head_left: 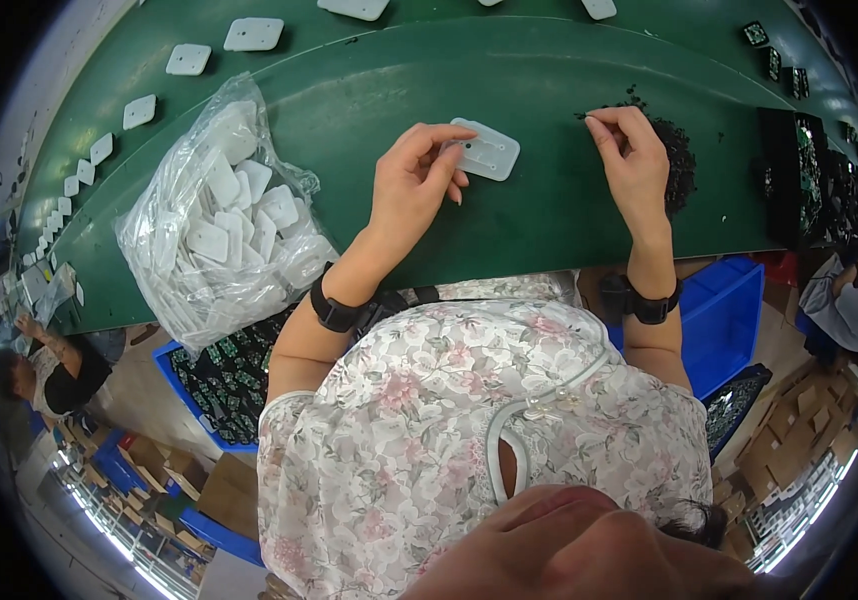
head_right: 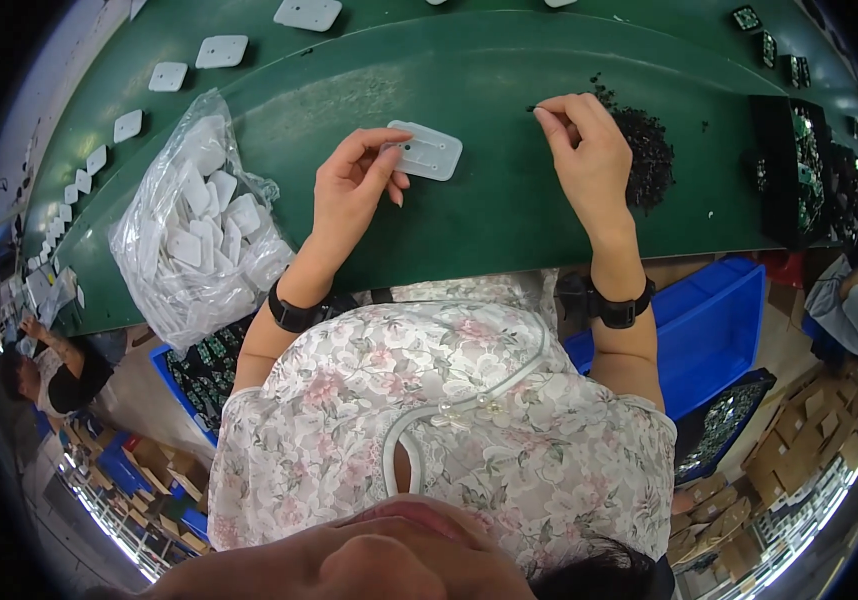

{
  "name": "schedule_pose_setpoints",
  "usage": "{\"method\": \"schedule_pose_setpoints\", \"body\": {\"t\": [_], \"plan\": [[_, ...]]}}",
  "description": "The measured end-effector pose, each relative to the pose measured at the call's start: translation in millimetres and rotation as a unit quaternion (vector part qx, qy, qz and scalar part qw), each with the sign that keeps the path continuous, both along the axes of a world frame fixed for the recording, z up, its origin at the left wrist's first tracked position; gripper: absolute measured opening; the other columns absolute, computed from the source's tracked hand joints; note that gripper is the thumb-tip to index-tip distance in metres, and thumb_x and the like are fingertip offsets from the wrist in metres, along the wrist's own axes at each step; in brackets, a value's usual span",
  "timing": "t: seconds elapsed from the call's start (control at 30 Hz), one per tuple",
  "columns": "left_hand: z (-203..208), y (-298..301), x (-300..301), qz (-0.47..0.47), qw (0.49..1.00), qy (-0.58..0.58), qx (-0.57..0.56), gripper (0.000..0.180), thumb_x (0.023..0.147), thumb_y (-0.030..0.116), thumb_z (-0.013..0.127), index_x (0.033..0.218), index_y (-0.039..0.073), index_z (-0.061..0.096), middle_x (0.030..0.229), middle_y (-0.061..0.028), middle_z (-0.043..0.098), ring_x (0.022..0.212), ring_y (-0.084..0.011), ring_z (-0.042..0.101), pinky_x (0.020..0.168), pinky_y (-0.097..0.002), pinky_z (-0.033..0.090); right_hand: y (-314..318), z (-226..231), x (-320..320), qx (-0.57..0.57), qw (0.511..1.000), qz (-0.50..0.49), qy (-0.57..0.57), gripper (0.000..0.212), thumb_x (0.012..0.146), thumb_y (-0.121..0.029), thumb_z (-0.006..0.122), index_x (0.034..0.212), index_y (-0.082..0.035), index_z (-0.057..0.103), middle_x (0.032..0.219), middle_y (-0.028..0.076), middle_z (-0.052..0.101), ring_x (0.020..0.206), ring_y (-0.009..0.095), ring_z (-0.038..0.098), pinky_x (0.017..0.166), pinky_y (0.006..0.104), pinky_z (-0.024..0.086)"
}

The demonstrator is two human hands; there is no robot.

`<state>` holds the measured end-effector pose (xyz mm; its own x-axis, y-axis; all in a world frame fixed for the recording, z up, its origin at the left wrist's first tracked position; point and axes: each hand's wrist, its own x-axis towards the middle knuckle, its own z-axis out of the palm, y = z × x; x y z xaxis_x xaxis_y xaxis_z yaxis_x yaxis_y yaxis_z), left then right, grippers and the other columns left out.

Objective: The person is picking up small black electronic components and placing them into white plastic enclosures on a factory assembly line.

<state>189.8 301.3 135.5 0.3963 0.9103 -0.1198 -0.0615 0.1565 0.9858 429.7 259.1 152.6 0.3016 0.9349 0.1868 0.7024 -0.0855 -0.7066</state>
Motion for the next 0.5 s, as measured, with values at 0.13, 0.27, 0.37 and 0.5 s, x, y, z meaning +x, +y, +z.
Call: {"method": "schedule_pose_setpoints", "body": {"t": [0.13, 0.27, 0.37, 0.5], "plan": [[5.1, 0.8, 5.7, 0.019, 0.998, 0.023, 0.048, 0.018, 0.089, -0.003, 0.052, 0.100, 0.002, 0.066, 0.084, -0.0049, 0.055, 0.062, -0.0092, 0.057, 0.050, -0.0207, 0.048, 2.8, 2.8, -22.2, -0.073, 0.955, 0.056, 0.281, 0.009, 0.088, -0.010, 0.063, 0.092, -0.002, 0.064, 0.078, -0.001, 0.059, 0.068, 0.004, 0.051, 0.059, 0.0183, 0.039], [7.8, 0.4, 12.9, 0.036, 0.987, 0.048, 0.150, 0.017, 0.086, -0.004, 0.057, 0.099, 0.003, 0.066, 0.083, -0.0065, 0.055, 0.058, -0.0112, 0.058, 0.048, -0.0226, 0.048, 9.7, 11.1, -47.7, -0.114, 0.905, 0.135, 0.388, 0.009, 0.090, -0.009, 0.061, 0.095, -0.001, 0.061, 0.077, 0.000, 0.058, 0.068, 0.004, 0.050, 0.060, 0.0181, 0.038], [9.0, 0.1, 11.7, 0.045, 0.959, 0.102, 0.260, 0.017, 0.081, -0.005, 0.061, 0.095, 0.004, 0.065, 0.080, -0.0076, 0.055, 0.053, -0.0145, 0.057, 0.047, -0.0252, 0.047, 13.9, 13.6, -57.8, -0.139, 0.875, 0.169, 0.431, 0.007, 0.090, -0.009, 0.060, 0.091, -0.002, 0.059, 0.076, 0.000, 0.058, 0.067, 0.004, 0.049, 0.060, 0.0182, 0.038], [5.6, -1.4, 9.5, 0.046, 0.959, 0.110, 0.258, 0.014, 0.082, -0.005, 0.060, 0.094, 0.002, 0.065, 0.080, -0.0074, 0.055, 0.054, -0.0133, 0.058, 0.046, -0.0249, 0.047, 14.1, 13.8, -62.5, -0.126, 0.912, 0.162, 0.356, 0.006, 0.089, -0.008, 0.061, 0.091, -0.002, 0.060, 0.078, 0.000, 0.058, 0.068, 0.005, 0.049, 0.059, 0.0185, 0.037]]}}
